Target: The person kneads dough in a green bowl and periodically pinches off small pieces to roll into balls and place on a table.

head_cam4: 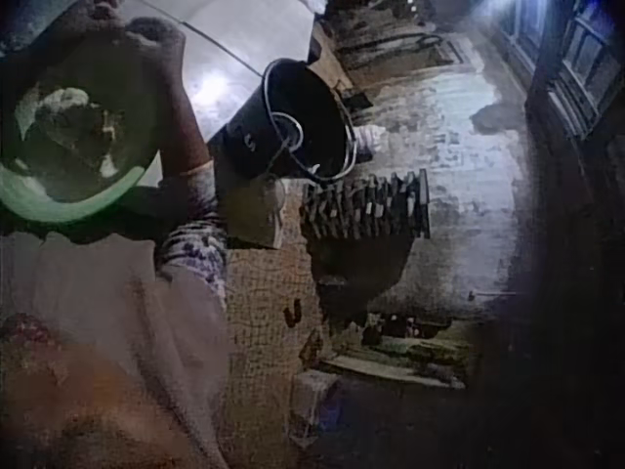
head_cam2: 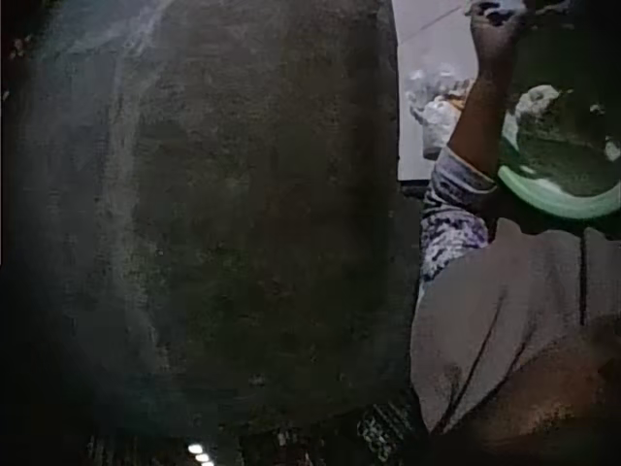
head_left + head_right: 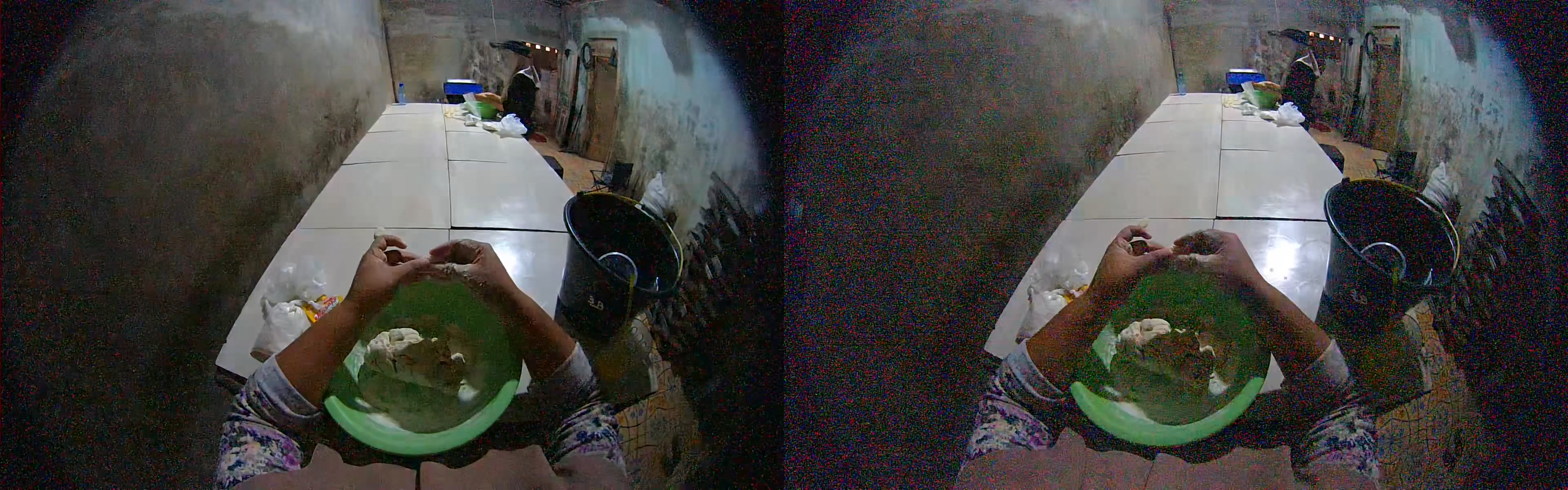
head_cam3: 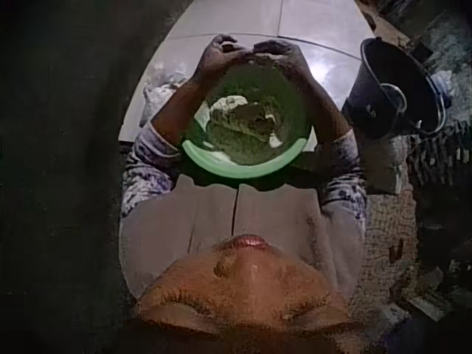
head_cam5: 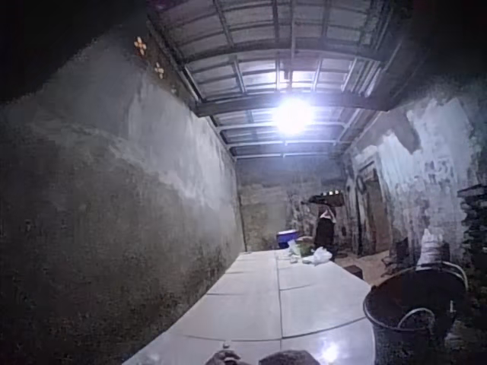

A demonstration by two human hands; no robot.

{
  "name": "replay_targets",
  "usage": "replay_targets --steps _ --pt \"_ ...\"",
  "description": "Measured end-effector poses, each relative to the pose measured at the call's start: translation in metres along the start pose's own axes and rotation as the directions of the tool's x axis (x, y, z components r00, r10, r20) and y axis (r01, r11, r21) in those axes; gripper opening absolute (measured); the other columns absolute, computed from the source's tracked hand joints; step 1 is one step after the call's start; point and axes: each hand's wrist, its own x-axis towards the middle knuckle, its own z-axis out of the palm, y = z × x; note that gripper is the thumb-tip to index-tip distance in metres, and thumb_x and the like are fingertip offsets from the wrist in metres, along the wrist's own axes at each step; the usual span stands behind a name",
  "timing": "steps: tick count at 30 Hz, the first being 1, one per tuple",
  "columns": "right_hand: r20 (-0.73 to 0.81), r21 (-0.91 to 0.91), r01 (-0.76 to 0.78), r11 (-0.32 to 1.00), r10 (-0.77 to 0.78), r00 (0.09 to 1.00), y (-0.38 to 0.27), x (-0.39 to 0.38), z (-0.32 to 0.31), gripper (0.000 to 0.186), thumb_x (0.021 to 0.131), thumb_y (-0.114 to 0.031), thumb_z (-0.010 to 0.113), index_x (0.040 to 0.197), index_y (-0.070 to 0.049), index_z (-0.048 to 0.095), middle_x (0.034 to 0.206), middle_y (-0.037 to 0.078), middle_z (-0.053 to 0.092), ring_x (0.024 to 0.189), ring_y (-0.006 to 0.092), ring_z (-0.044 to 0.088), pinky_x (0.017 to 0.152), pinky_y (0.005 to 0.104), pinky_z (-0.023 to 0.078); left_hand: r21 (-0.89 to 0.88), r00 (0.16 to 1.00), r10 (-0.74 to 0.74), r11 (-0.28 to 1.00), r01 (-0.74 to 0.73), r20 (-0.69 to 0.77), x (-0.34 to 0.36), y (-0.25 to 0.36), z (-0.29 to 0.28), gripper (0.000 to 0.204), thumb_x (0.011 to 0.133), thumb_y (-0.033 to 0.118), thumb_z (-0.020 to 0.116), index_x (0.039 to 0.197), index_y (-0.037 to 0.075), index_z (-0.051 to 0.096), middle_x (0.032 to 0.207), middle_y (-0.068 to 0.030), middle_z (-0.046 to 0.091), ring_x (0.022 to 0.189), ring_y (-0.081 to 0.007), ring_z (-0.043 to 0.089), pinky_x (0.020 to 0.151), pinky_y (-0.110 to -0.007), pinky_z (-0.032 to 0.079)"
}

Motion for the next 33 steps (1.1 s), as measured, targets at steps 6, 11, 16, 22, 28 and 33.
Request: replay_targets --steps 6,11,16,22,28,33 --pt "0.031 -0.041 0.186 0.982 -0.185 0.982 0.018 0.0 0.003 0.027 0.08 -0.008 0.059 0.107 -0.006 0.06 0.086 0.009 0.064 0.075 0.0187 0.062 0.069 0.0291 0.05 0.019 0.996 -0.083 0.996 0.083 0.029 0.004 -0.001 0.001 0.043 0.075 0.009 0.071 0.105 0.003 0.041 0.087 -0.012 0.065 0.078 -0.0178 0.063 0.072 -0.027 0.051" --pt "-0.016 -0.249 0.231 0.941 -0.243 0.97 0.006 -0.003 0.011 0.027 0.078 -0.007 0.061 0.105 -0.008 0.06 0.089 0.011 0.063 0.077 0.0218 0.062 0.068 0.0306 0.05 -0.006 0.995 -0.088 0.996 0.089 0.052 0.004 -0.004 -0.005 0.045 0.077 0.011 0.07 0.108 -0.001 0.039 0.086 -0.0124 0.064 0.077 -0.016 0.062 0.069 -0.027 0.052" --pt "0.055 -0.448 0.313 0.838 -0.324 0.945 0.007 -0.003 0.002 0.025 0.076 -0.005 0.06 0.101 -0.007 0.06 0.089 0.012 0.063 0.081 0.0255 0.063 0.07 0.0321 0.05 -0.075 0.988 -0.152 0.985 0.153 0.026 0.002 0.001 0.003 0.049 0.08 0.011 0.067 0.116 -0.002 0.036 0.091 -0.0138 0.063 0.081 -0.0168 0.063 0.071 -0.028 0.052" --pt "0.022 -0.507 0.416 0.755 -0.471 0.882 0.003 -0.001 0.003 0.021 0.077 -0.008 0.061 0.098 -0.006 0.061 0.088 0.012 0.063 0.08 0.0256 0.063 0.07 0.032 0.05 0.03 0.974 -0.058 0.998 0.053 0.217 -0.001 -0.001 0.001 0.041 0.083 0.005 0.061 0.122 0.002 0.049 0.106 -0.0126 0.062 0.093 -0.0171 0.061 0.08 -0.028 0.051" --pt "-0.089 -0.421 0.266 0.867 -0.332 0.939 0.01 -0.002 0.006 0.02 0.078 -0.013 0.065 0.095 -0.004 0.061 0.086 0.011 0.064 0.081 0.0229 0.063 0.071 0.0307 0.05 0.066 0.992 -0.022 0.998 0.014 0.122 -0.003 0.003 0.007 0.03 0.081 0.006 0.063 0.111 0.0 0.059 0.102 -0.0111 0.064 0.09 -0.0157 0.062 0.082 -0.028 0.05" --pt "-0.104 -0.041 0.137 0.99 -0.14 0.985 0.016 0.001 0.005 0.026 0.071 -0.012 0.073 0.092 -0.001 0.06 0.086 0.01 0.064 0.078 0.0155 0.06 0.07 0.0282 0.049 0.107 0.993 0.03 0.993 -0.043 0.116 -0.003 0.005 0.005 0.031 0.08 0.013 0.066 0.107 -0.002 0.06 0.101 -0.0108 0.065 0.089 -0.0157 0.062 0.081 -0.028 0.049"
